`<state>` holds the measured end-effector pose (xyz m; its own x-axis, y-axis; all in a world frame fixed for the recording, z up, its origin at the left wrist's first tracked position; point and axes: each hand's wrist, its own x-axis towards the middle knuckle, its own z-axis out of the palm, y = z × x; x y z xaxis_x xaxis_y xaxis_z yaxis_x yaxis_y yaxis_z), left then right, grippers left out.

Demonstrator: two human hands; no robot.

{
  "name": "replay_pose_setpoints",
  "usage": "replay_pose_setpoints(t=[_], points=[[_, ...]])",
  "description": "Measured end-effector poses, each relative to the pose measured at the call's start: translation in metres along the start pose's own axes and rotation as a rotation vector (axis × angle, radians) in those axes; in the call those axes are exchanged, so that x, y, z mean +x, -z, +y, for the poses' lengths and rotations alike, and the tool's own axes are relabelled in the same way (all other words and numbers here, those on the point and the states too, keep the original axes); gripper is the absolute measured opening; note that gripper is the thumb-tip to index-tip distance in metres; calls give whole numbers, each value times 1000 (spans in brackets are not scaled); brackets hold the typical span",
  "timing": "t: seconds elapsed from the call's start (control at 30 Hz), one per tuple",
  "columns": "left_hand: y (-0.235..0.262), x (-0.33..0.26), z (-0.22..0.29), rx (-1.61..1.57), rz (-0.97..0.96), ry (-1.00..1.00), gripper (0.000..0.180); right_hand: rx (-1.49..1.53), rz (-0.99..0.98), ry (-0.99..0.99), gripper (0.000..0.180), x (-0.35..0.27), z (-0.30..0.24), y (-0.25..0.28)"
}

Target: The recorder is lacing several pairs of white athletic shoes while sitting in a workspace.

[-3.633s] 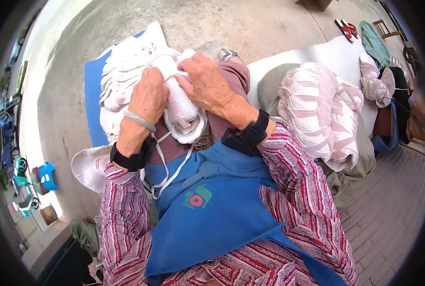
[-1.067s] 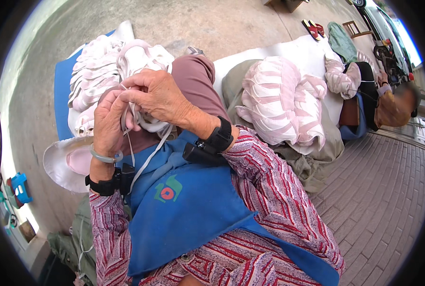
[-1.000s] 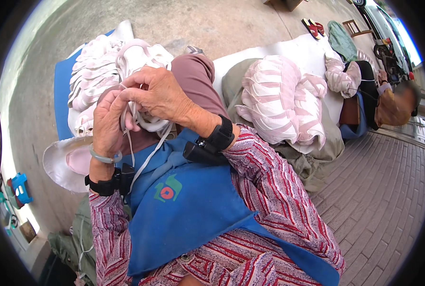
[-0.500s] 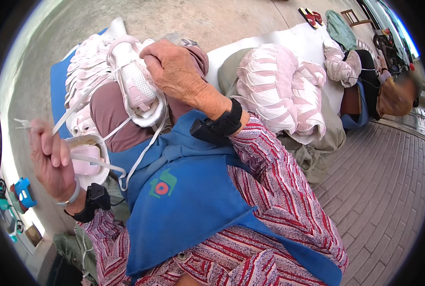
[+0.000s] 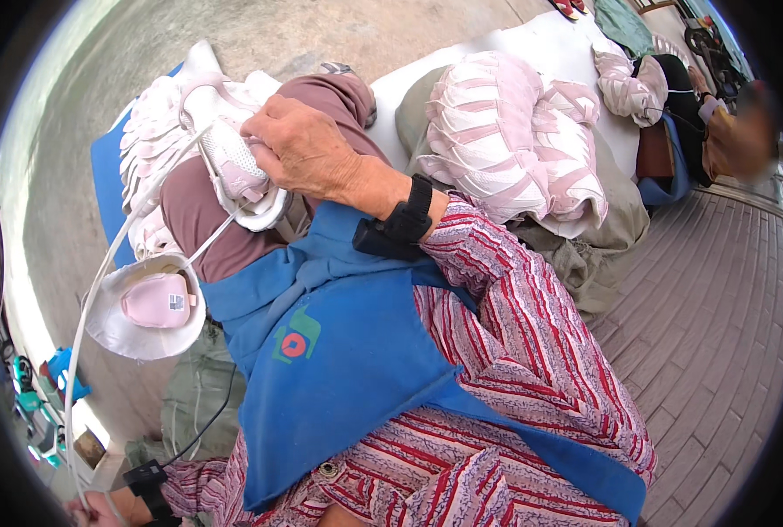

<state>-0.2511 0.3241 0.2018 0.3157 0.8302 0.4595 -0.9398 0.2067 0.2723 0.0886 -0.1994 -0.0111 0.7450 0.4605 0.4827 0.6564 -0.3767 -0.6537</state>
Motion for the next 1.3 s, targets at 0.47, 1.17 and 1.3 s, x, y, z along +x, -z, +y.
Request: replay_pose_setpoints(t=[0.47,1.17,1.3], points=[[-99,-273,-305,954,-627,870,19,331,123,150,17,13,-71,25],[-79,-304,-339,627,-285,1413,22,690,-144,-314,19,6,-62,18],[-81,-300,-332,874,-363,1229,20,1211,-50,-440,21,7,-43,23]])
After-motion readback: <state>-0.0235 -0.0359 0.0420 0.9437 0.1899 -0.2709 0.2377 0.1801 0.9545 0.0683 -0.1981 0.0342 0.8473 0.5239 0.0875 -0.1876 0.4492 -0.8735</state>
